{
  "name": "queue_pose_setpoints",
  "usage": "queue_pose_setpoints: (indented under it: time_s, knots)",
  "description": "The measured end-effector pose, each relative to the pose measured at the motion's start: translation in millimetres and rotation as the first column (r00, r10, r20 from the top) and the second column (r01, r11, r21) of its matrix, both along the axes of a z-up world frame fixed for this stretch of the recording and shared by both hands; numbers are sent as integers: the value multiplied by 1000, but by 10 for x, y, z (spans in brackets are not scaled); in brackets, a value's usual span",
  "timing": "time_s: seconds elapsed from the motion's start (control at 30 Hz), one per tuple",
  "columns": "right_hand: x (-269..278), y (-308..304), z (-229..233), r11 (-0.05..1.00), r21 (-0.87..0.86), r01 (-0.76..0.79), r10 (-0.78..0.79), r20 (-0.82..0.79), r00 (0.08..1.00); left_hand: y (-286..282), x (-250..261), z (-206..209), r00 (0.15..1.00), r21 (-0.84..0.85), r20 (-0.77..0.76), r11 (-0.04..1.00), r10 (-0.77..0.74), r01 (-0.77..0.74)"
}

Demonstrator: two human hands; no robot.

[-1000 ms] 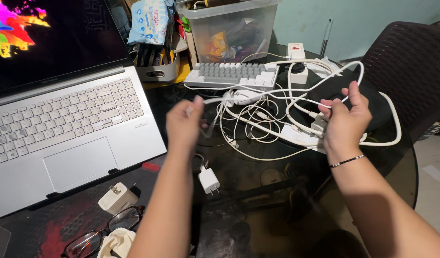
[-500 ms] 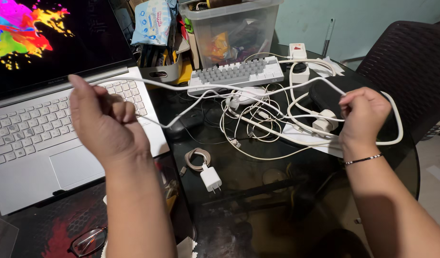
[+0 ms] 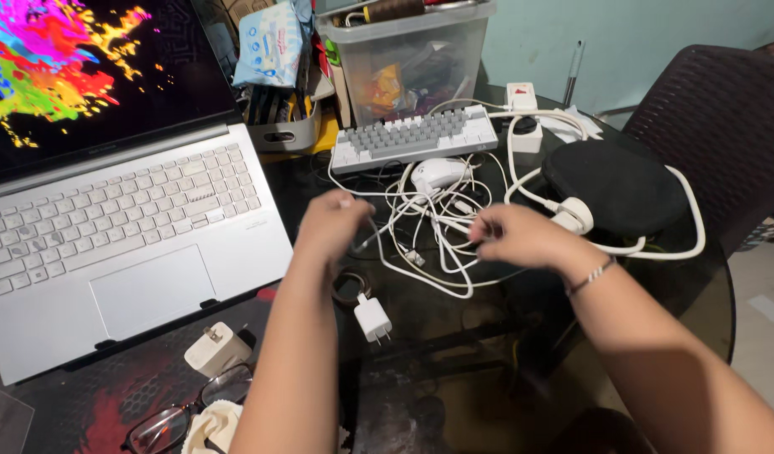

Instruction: The person untangles and coils several white cables on a glass desk, including a keyboard cable and a power adapter cable. They wrap each cable neatly and place them on the desk surface.

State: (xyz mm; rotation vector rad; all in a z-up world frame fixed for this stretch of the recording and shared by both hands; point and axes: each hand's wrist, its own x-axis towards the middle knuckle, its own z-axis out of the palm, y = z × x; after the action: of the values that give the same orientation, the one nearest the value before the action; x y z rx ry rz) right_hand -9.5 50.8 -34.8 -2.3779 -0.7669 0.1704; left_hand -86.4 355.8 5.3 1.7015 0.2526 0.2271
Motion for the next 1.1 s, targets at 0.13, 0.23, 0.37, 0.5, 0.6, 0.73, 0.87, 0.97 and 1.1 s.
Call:
queue_pose_setpoints:
  time_s: [0.13, 0.23, 0.37, 0.5, 0.6, 0.73, 0.87, 0.97, 1.1]
  knots:
    - [411, 359, 215, 979, 129, 158, -187, 256, 949, -57, -101, 90, 992, -345, 30, 930, -125, 128]
    - [579, 723, 177, 982, 164, -98, 47, 291, 956, -73, -243, 189, 857, -586, 455, 643, -244, 494]
    - [656, 1115, -44, 988, -134, -76, 113, 293, 950, -64, -470, 301, 554, -498, 751, 244, -360, 832]
    - [733, 1117, -130, 919, -293, 263, -176, 291, 940, 72, -589, 438, 513, -465, 806, 220, -297, 858]
    - [775, 926, -20, 977, -2, 214, -203, 309, 929, 179, -595, 488, 603, -498, 783, 426, -153, 755]
    - [756, 819, 323, 874, 453, 177, -193, -13, 981, 257, -501, 470, 699, -614, 709, 566, 90, 550]
    - [533, 803, 669, 899, 438, 24, -55, 58, 997, 261, -386, 383, 803, -678, 565, 660, 188, 323]
    - [326, 760, 893, 857, 515, -12, 134, -200, 971, 258, -307, 308, 897, -615, 420, 770, 139, 169]
    - [90, 493, 1155, 827, 562, 11, 161, -256, 953, 230, -252, 249, 948, -614, 284, 787, 147, 62]
